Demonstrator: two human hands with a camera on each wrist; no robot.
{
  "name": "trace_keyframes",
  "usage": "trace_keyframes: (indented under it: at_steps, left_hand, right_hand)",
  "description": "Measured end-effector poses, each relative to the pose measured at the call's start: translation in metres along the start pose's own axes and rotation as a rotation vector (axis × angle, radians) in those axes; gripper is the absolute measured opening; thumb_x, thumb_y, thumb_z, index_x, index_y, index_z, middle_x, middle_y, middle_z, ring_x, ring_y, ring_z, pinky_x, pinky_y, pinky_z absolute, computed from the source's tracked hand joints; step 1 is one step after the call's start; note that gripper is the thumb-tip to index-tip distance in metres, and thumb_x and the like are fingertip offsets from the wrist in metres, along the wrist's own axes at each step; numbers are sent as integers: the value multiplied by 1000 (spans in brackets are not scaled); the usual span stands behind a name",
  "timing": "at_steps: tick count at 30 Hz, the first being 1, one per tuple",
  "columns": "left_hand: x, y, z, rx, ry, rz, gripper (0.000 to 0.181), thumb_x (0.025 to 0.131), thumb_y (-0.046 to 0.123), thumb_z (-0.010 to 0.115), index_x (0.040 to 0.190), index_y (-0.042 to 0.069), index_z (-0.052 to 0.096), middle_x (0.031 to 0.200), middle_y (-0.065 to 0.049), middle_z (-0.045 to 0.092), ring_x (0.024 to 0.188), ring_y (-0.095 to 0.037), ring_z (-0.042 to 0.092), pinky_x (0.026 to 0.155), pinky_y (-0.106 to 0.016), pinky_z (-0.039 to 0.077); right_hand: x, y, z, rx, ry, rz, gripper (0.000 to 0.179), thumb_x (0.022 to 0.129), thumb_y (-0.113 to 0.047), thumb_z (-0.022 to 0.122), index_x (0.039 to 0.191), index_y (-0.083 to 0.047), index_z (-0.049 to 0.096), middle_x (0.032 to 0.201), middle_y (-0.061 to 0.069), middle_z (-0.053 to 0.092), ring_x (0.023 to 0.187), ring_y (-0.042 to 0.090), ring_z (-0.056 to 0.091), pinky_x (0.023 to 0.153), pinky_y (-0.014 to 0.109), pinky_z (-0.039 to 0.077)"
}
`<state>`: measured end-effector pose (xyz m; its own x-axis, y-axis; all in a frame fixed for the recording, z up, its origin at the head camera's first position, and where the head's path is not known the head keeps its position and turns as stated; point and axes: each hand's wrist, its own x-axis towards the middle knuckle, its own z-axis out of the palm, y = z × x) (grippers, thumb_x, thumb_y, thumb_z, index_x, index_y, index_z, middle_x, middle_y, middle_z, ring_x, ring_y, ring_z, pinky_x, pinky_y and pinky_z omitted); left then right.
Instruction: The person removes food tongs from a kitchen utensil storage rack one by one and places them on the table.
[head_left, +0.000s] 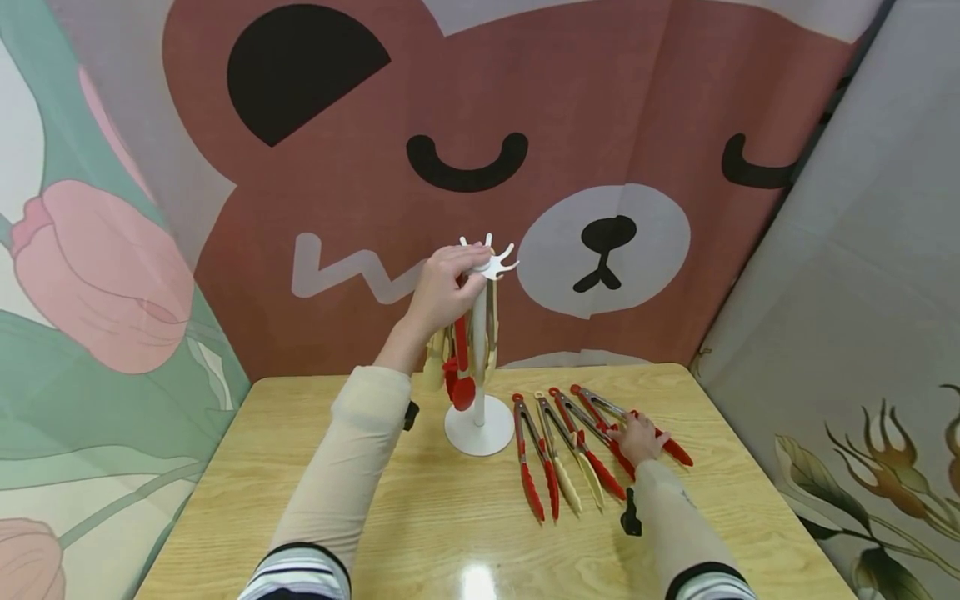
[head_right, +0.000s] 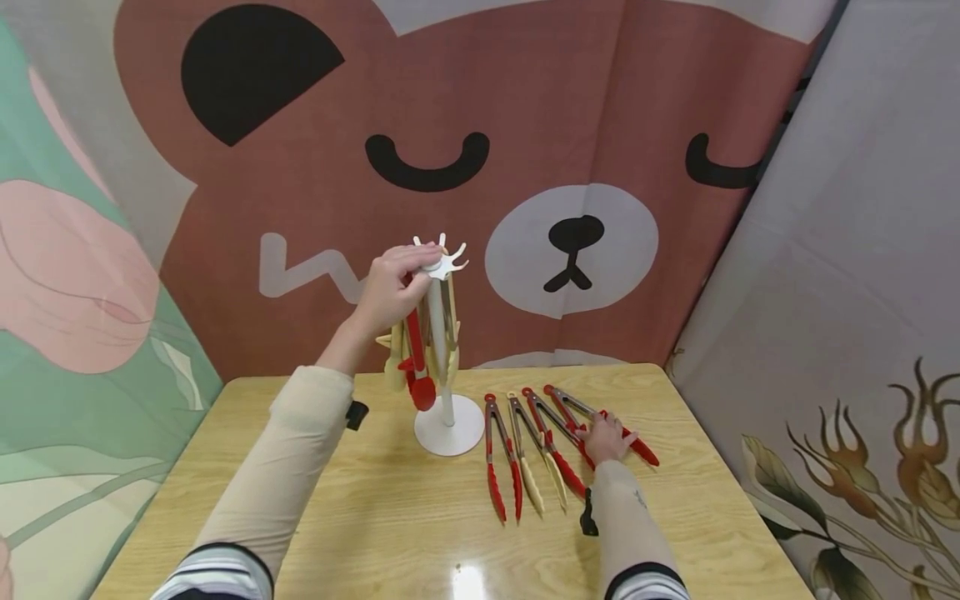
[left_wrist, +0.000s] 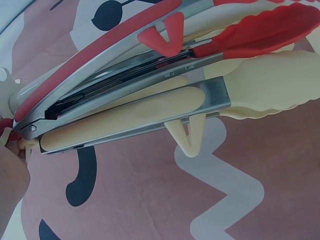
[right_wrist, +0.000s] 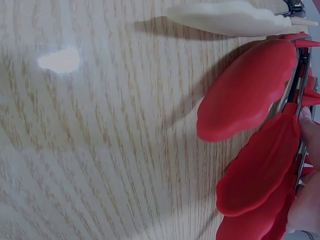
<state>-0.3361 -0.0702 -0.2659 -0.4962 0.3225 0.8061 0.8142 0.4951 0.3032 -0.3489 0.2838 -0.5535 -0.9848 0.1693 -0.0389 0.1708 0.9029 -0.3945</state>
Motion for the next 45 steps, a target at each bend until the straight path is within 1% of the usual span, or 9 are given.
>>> trace_keyframes:
  at_steps: [11,18,22,25,29,32,34,38,45]
  left_hand:
    - [0,0,1,-3,3,0,30,82,7,49,105,-2,65,109,-12,62,108,-22,53,96,-29,33]
    - [-1,-1,2,-11,20,10,30,81,7,48,105,-1,66,108,-12,62,108,-20,53,97,-28,32]
    - [-2,-2,1,-19,24,6,30,81,6,49,105,-1,65,108,-11,62,108,-19,53,97,-28,32]
    - [-1,-2,1,-22,24,1,30,81,6,49,105,-2,65,108,-12,62,108,-19,53,97,-27,31]
    - [0,-1,1,-16,24,8,30,81,5,48,104,-1,66,107,-12,63,107,-19,54,97,-27,32]
    - [0,-2,2,-10,29,16,31,80,6,47,103,-1,66,106,-11,63,107,-19,54,96,-27,32]
    - [0,-2,1,-11,32,15,31,80,6,47,103,-1,66,106,-11,63,106,-19,54,96,-28,32]
    - [0,-2,1,-10,33,11,31,80,6,47,104,-1,66,106,-11,63,106,-20,54,96,-28,32]
    - [0,-1,2,-13,30,10,31,80,7,46,104,-1,66,106,-11,63,107,-19,54,97,-28,32]
  right_hand:
    - [-1,5,0,43,-46,-14,56,87,-29,57,127,6,40,132,34,26,123,47,21,93,68,2]
    - [-1,13,2,75,-47,-89,59,89,-32,54,128,8,37,132,37,24,122,50,19,89,71,2]
    - [0,15,0,153,2,-105,56,88,-28,55,124,12,41,128,36,34,118,49,29,89,70,4]
    - [-1,15,-2,244,78,-114,48,88,-21,55,119,14,46,119,34,45,109,48,41,91,67,11]
    - [-5,15,-3,387,169,-124,36,90,-12,51,112,16,50,107,34,52,96,44,51,86,55,33]
    - [-8,13,-6,460,218,-125,31,90,-7,49,110,16,52,106,34,53,94,43,53,77,49,43]
    - [-9,10,-8,476,253,-139,29,89,-5,50,108,16,53,105,34,53,95,43,53,77,49,44]
    - [-11,4,-10,452,301,-196,25,87,-3,51,103,16,57,99,31,56,89,41,55,74,50,44]
    - [-15,-9,-10,428,315,-259,24,84,-4,56,102,12,60,99,28,58,94,40,53,80,50,42]
